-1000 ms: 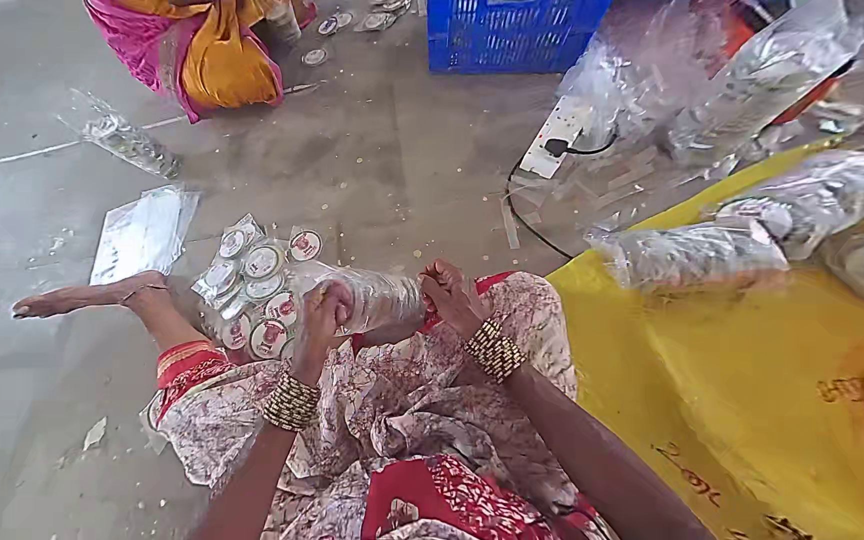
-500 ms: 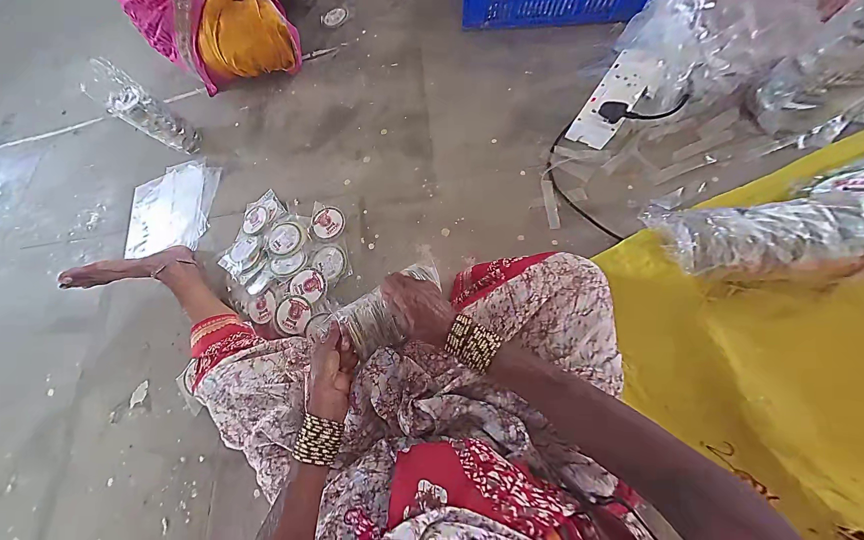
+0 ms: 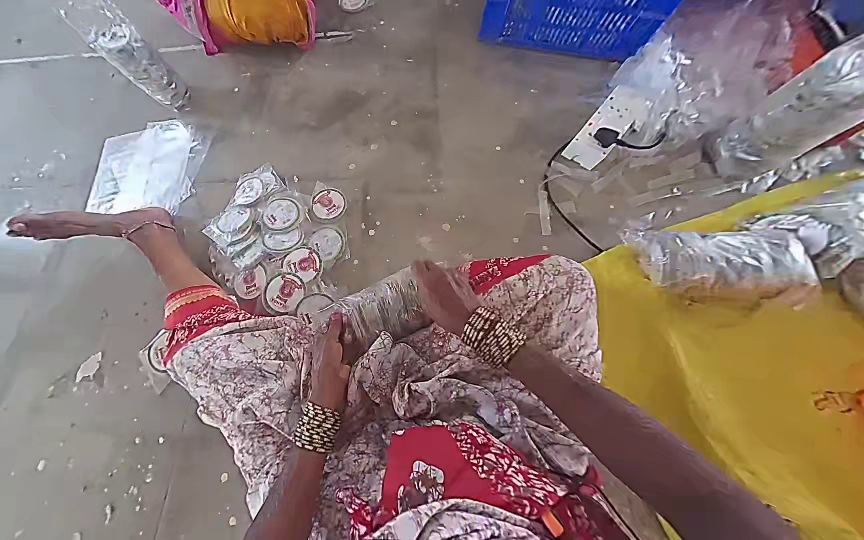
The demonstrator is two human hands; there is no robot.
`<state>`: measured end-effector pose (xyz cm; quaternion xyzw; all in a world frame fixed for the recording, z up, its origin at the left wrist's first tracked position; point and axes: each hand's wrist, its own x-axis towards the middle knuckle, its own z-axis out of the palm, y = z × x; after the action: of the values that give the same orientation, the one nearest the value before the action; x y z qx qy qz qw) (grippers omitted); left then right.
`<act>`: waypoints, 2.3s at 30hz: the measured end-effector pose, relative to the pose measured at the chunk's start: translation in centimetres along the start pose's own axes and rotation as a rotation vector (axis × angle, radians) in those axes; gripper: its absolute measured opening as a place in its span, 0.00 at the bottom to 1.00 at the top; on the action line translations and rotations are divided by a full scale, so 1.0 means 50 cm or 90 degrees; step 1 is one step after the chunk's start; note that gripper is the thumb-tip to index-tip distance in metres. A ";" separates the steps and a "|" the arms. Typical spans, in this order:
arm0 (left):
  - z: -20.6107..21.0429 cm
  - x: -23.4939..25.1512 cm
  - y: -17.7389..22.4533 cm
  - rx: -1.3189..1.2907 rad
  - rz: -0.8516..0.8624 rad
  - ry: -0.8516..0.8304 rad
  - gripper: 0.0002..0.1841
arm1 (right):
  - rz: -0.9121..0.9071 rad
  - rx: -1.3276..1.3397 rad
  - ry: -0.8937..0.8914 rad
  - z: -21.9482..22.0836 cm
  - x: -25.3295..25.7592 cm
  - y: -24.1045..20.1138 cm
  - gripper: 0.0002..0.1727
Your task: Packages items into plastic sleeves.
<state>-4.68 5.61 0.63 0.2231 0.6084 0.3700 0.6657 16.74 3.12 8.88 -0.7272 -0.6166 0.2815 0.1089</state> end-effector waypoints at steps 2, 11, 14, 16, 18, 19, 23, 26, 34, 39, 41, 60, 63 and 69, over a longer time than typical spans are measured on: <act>0.003 0.002 -0.001 -0.003 0.006 -0.011 0.17 | 0.065 -0.042 -0.099 -0.008 0.002 -0.005 0.22; -0.003 0.007 -0.011 -0.031 0.034 -0.058 0.20 | 0.045 -0.026 0.028 0.007 -0.034 0.053 0.19; -0.006 -0.001 -0.013 -0.012 0.039 -0.056 0.20 | -0.055 0.023 0.308 0.005 -0.055 0.059 0.11; -0.006 -0.002 -0.007 -0.004 0.044 -0.053 0.19 | -0.057 0.014 0.339 0.013 -0.053 0.063 0.11; -0.002 -0.002 -0.006 -0.003 0.043 -0.045 0.20 | 0.019 -0.001 0.120 0.025 -0.051 0.076 0.17; -0.001 -0.003 -0.006 -0.001 0.043 -0.045 0.19 | 0.037 -0.015 0.066 0.024 -0.051 0.079 0.17; -0.011 0.001 -0.015 0.001 0.048 -0.070 0.20 | -0.095 0.007 0.364 -0.006 -0.059 0.066 0.10; -0.010 0.004 -0.015 -0.005 0.051 -0.082 0.20 | -0.106 0.042 0.297 0.005 -0.056 0.041 0.12; -0.013 0.003 -0.019 0.011 0.048 -0.036 0.17 | -0.093 0.010 0.257 0.028 -0.050 -0.003 0.10; -0.003 -0.003 -0.010 0.028 0.054 -0.040 0.16 | 0.017 -0.042 -0.038 0.032 -0.034 -0.010 0.18; -0.008 -0.009 -0.014 0.017 0.060 -0.042 0.15 | -0.051 -0.024 0.105 0.023 -0.047 -0.025 0.14; -0.014 -0.010 -0.019 0.005 0.102 -0.077 0.16 | -0.089 -0.073 0.020 0.051 -0.039 -0.097 0.14; -0.011 -0.009 -0.015 -0.011 0.103 -0.080 0.16 | -0.145 -0.066 0.113 0.073 -0.035 -0.090 0.14; -0.016 -0.010 -0.019 0.017 0.097 -0.083 0.16 | -0.145 -0.060 0.078 0.061 -0.036 -0.100 0.14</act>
<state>-5.25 4.49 0.11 0.3011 0.5498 0.3964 0.6707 10.76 1.92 9.38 -0.6727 -0.6998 0.1929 0.1436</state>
